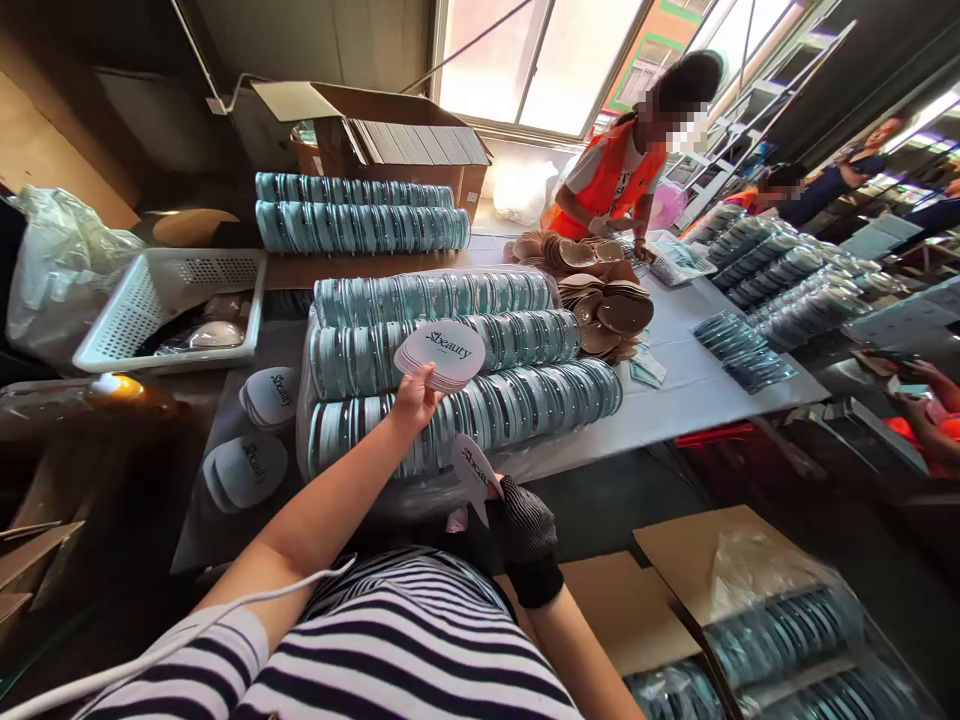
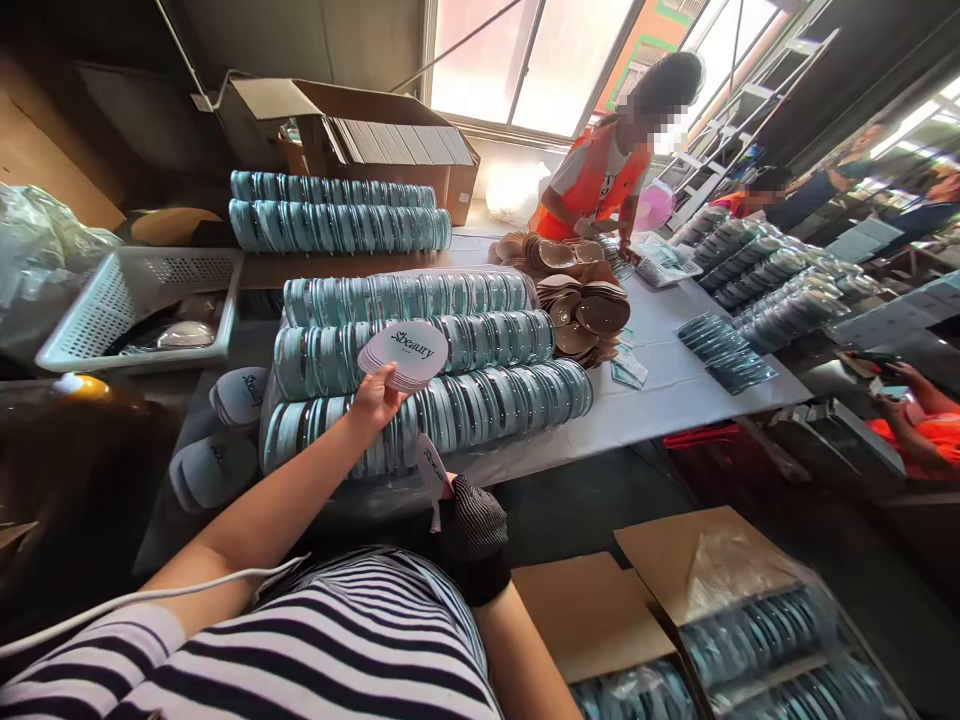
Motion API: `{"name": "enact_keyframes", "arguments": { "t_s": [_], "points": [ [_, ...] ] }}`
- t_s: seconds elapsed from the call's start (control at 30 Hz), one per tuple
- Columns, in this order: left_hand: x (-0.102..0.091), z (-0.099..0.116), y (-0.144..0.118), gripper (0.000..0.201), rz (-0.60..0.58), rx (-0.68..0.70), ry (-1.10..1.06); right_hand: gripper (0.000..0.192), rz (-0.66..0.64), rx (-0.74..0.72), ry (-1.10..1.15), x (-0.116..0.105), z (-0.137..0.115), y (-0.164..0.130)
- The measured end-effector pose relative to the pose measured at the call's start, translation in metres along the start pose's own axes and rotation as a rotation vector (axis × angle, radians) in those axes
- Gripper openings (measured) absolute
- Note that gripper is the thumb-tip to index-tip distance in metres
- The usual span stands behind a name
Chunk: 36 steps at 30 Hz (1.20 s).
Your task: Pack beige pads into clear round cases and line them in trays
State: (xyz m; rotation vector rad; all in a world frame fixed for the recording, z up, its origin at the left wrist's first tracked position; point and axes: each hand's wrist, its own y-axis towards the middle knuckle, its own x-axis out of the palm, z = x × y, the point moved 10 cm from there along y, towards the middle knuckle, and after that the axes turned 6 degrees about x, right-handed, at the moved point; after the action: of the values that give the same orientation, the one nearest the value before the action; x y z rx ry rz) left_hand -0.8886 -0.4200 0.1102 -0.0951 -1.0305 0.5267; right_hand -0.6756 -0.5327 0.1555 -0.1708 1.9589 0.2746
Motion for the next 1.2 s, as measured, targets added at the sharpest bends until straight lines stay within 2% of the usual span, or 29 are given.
{"name": "enact_keyframes", "arguments": {
  "t_s": [0.13, 0.2, 0.43, 0.63, 0.7, 0.77, 0.83, 0.9, 0.93, 0.97, 1.07, 1.1, 1.13, 1.2],
  "points": [
    [-0.002, -0.001, -0.002, 0.03, -0.006, 0.015, 0.027, 0.034, -0.194, 0.06, -0.125, 0.046, -0.021, 0.039],
    [-0.002, 0.0, -0.003, 0.027, -0.003, 0.033, 0.036, 0.031, -0.242, 0.084, -0.152, 0.059, -0.025, 0.049],
    [0.0, -0.001, -0.005, 0.032, -0.032, 0.038, 0.039, 0.034, -0.162, 0.042, -0.064, 0.057, -0.021, 0.039],
    [-0.001, 0.0, -0.009, 0.035, 0.0, 0.027, 0.063, 0.029, -0.227, 0.123, -0.108, 0.086, -0.026, 0.063],
    [-0.003, -0.001, -0.01, 0.035, 0.012, 0.028, 0.058, 0.024, -0.323, 0.165, 0.07, 0.099, -0.022, 0.062],
    [-0.003, -0.001, -0.01, 0.035, 0.013, 0.052, 0.058, 0.021, -0.473, 0.218, 0.328, 0.113, -0.016, 0.054],
    [-0.003, 0.001, -0.009, 0.033, 0.011, 0.099, 0.069, 0.033, -0.659, 0.252, 0.639, 0.124, -0.017, 0.044],
    [-0.001, 0.002, -0.009, 0.033, 0.008, 0.145, 0.088, 0.044, -0.777, 0.254, 0.868, 0.122, -0.021, 0.045],
    [-0.001, 0.003, -0.009, 0.032, 0.011, 0.161, 0.099, 0.046, -0.747, 0.266, 0.93, 0.113, -0.018, 0.053],
    [-0.001, 0.004, -0.01, 0.031, 0.015, 0.171, 0.113, 0.047, -0.634, 0.275, 0.948, 0.098, -0.01, 0.068],
    [0.0, 0.008, -0.019, 0.027, 0.0, 0.201, 0.174, 0.054, -0.023, 0.234, 0.817, 0.019, 0.017, 0.117],
    [0.0, 0.011, -0.024, 0.026, -0.024, 0.217, 0.205, 0.058, 0.116, 0.199, 0.768, -0.005, 0.019, 0.127],
    [0.0, 0.013, -0.029, 0.024, -0.056, 0.233, 0.245, 0.061, 0.177, 0.156, 0.714, -0.02, 0.015, 0.134],
    [-0.002, 0.017, -0.038, 0.024, -0.111, 0.259, 0.332, 0.062, 0.194, 0.056, 0.572, -0.034, -0.003, 0.141]
  ]
}}
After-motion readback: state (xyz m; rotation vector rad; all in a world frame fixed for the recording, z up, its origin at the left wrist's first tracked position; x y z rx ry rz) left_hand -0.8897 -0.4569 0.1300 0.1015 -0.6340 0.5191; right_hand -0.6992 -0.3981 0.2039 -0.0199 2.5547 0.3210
